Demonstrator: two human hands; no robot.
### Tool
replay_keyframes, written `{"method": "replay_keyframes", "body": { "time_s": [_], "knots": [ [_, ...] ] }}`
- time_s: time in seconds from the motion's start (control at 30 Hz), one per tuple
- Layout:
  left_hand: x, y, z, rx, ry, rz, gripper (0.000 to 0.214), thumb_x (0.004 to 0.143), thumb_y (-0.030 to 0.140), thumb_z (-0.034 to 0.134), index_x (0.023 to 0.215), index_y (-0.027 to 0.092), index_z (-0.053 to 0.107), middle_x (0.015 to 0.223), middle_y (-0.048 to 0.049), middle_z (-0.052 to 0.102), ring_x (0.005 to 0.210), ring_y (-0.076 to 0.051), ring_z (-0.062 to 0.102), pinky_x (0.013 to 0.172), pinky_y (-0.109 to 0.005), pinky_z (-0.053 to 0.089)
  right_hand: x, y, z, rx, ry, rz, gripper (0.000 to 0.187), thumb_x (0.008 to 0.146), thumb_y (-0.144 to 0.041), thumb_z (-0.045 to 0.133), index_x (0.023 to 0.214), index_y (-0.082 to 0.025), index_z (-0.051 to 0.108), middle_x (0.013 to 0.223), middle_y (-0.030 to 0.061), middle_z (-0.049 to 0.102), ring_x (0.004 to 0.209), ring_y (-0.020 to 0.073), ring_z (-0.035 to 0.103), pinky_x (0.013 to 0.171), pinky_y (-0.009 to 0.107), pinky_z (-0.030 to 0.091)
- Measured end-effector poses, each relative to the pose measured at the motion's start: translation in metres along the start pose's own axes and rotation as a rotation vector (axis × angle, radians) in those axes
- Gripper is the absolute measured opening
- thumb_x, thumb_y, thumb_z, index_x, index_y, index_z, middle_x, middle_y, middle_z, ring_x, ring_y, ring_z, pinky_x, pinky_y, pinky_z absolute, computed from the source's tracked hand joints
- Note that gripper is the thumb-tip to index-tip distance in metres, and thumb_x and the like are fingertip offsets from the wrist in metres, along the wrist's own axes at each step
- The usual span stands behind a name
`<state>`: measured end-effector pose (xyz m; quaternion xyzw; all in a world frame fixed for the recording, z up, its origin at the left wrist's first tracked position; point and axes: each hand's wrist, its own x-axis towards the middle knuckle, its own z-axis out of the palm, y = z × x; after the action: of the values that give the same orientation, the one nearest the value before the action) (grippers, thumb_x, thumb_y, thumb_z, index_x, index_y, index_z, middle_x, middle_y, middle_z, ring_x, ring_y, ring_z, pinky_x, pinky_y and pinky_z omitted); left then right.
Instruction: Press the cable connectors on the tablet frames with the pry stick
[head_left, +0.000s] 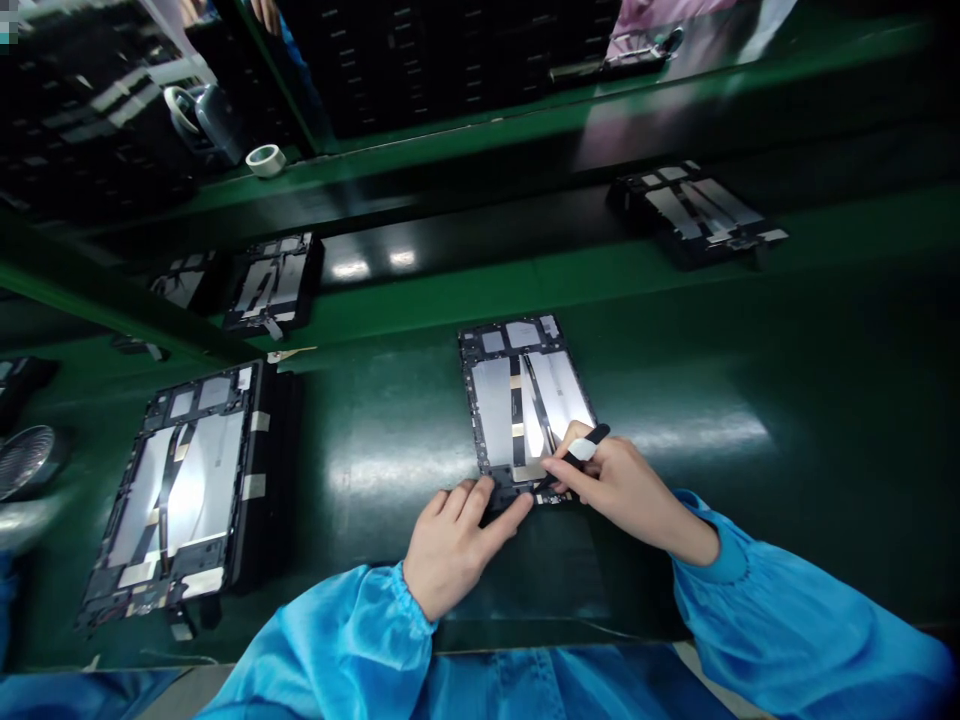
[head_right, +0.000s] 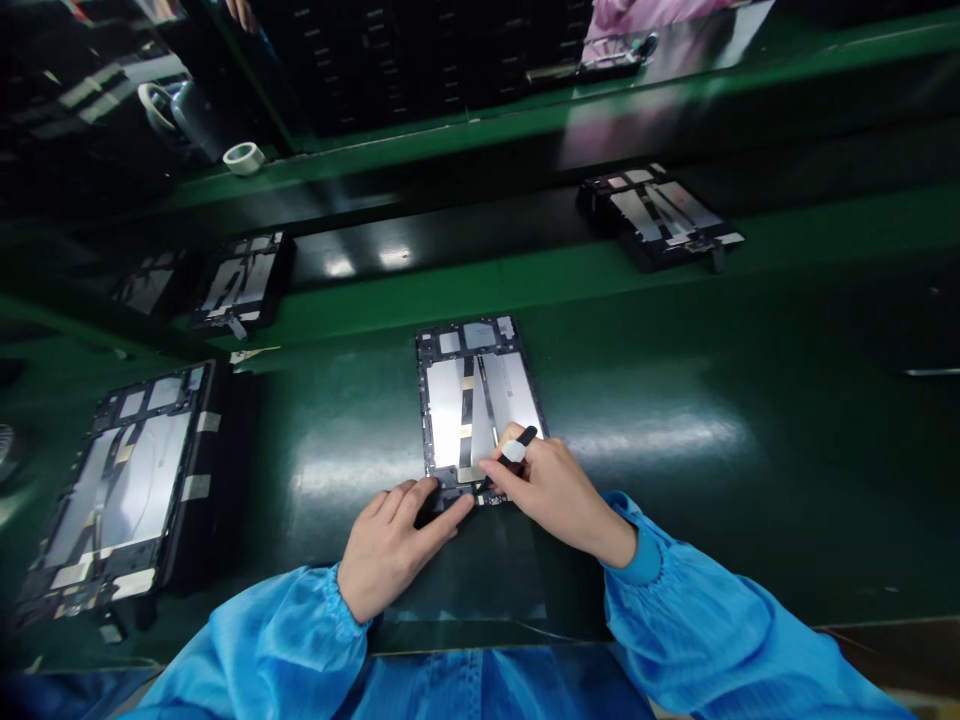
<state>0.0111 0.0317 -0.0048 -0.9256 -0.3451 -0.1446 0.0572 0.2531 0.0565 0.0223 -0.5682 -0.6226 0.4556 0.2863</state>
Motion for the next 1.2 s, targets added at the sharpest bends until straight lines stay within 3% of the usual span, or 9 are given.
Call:
{"method": "replay_keyframes", "body": {
  "time_s": [0.23, 0.37, 0.5, 0.6, 0.7, 0.77, 0.87, 1.0, 1.2],
  "knots": [
    [-0.001, -0.020, -0.002, -0.232, 0.088, 0.109, 0.025, 0.098, 0.023, 0.054, 0.122, 0.019, 0.060, 0.126, -0.0086, 0.064, 0.117, -0.020, 0.057, 0.092, -0.031, 0.051, 0.000, 0.006, 0.001, 0.148, 0.077, -0.011, 0.025, 0.090, -0.043, 0.061, 0.077, -0.022, 0.056, 0.065, 0.0004, 0.063, 0.058, 0.0195, 0.069, 0.044, 0.026, 0.051],
    [0.026, -0.003, 0.002, -0.122, 0.032, 0.154, 0.034, 0.097, 0.038, 0.056, 0.126, 0.020, 0.060, 0.114, -0.0088, 0.068, 0.101, -0.020, 0.062, 0.079, -0.031, 0.051, -0.004, 0.011, 0.002, 0.138, 0.477, -0.138, 0.032, 0.088, -0.047, 0.062, 0.071, -0.022, 0.057, 0.062, 0.0012, 0.061, 0.053, 0.0181, 0.064, 0.050, 0.030, 0.054],
    [0.098, -0.015, 0.013, 0.009, -0.167, -0.056, 0.034, 0.102, 0.034, 0.045, 0.131, 0.022, 0.059, 0.105, -0.0040, 0.069, 0.095, -0.014, 0.064, 0.077, -0.027, 0.046, -0.005, 0.018, 0.002, 0.214, 0.785, -0.182, 0.031, 0.086, -0.050, 0.066, 0.076, -0.022, 0.055, 0.061, 0.0025, 0.065, 0.058, 0.0226, 0.069, 0.060, 0.037, 0.056],
    [0.159, -0.063, 0.013, 0.133, -0.124, -0.235, 0.047, 0.102, 0.024, 0.024, 0.137, 0.011, 0.053, 0.118, -0.0023, 0.064, 0.111, -0.019, 0.060, 0.085, -0.031, 0.042, -0.001, 0.019, 0.004, 0.277, 0.735, -0.131, 0.037, 0.080, -0.059, 0.069, 0.080, -0.025, 0.053, 0.057, 0.0022, 0.066, 0.058, 0.0287, 0.071, 0.062, 0.044, 0.057],
    [0.196, -0.101, 0.002, 0.209, -0.057, -0.385, 0.041, 0.099, 0.011, 0.035, 0.131, 0.012, 0.060, 0.122, -0.0086, 0.066, 0.113, -0.023, 0.062, 0.087, -0.035, 0.047, 0.004, 0.023, 0.006, 0.258, 0.650, -0.065, 0.038, 0.077, -0.064, 0.067, 0.081, -0.028, 0.055, 0.055, 0.0028, 0.064, 0.064, 0.0343, 0.072, 0.065, 0.051, 0.057],
    [0.197, -0.100, -0.008, 0.225, -0.013, -0.431, 0.035, 0.096, 0.010, 0.049, 0.128, 0.015, 0.063, 0.124, -0.0102, 0.066, 0.113, -0.026, 0.063, 0.091, -0.038, 0.050, 0.007, 0.029, 0.008, 0.264, 0.622, -0.032, 0.036, 0.079, -0.065, 0.065, 0.083, -0.030, 0.057, 0.059, 0.0038, 0.065, 0.064, 0.0351, 0.071, 0.064, 0.052, 0.057],
    [0.154, -0.071, -0.029, 0.192, 0.073, -0.403, 0.041, 0.093, 0.026, 0.061, 0.133, 0.016, 0.058, 0.134, -0.0094, 0.061, 0.121, -0.025, 0.059, 0.103, -0.036, 0.047, 0.008, 0.040, 0.013, 0.304, 0.619, -0.022, 0.031, 0.081, -0.061, 0.063, 0.088, -0.031, 0.060, 0.072, 0.0061, 0.070, 0.060, 0.0327, 0.069, 0.061, 0.052, 0.056],
    [0.028, -0.065, -0.082, 0.147, 0.229, -0.473, 0.038, 0.100, 0.036, 0.045, 0.131, 0.019, 0.057, 0.128, -0.0080, 0.064, 0.119, -0.022, 0.059, 0.107, -0.041, 0.042, 0.001, 0.040, 0.021, 0.336, 0.607, -0.064, 0.024, 0.085, -0.055, 0.062, 0.090, -0.032, 0.066, 0.083, 0.0072, 0.071, 0.058, 0.0292, 0.067, 0.058, 0.050, 0.056],
    [-0.139, -0.160, -0.145, 0.000, 0.293, -1.500, 0.052, 0.073, 0.047, 0.064, 0.112, 0.013, 0.067, 0.108, -0.0139, 0.070, 0.111, -0.035, 0.061, 0.095, -0.043, 0.047, -0.002, 0.026, 0.025, 0.358, 0.567, -0.154, 0.022, 0.086, -0.049, 0.062, 0.088, -0.028, 0.070, 0.085, 0.0076, 0.070, 0.057, 0.0253, 0.065, 0.053, 0.043, 0.057]
  ]
}}
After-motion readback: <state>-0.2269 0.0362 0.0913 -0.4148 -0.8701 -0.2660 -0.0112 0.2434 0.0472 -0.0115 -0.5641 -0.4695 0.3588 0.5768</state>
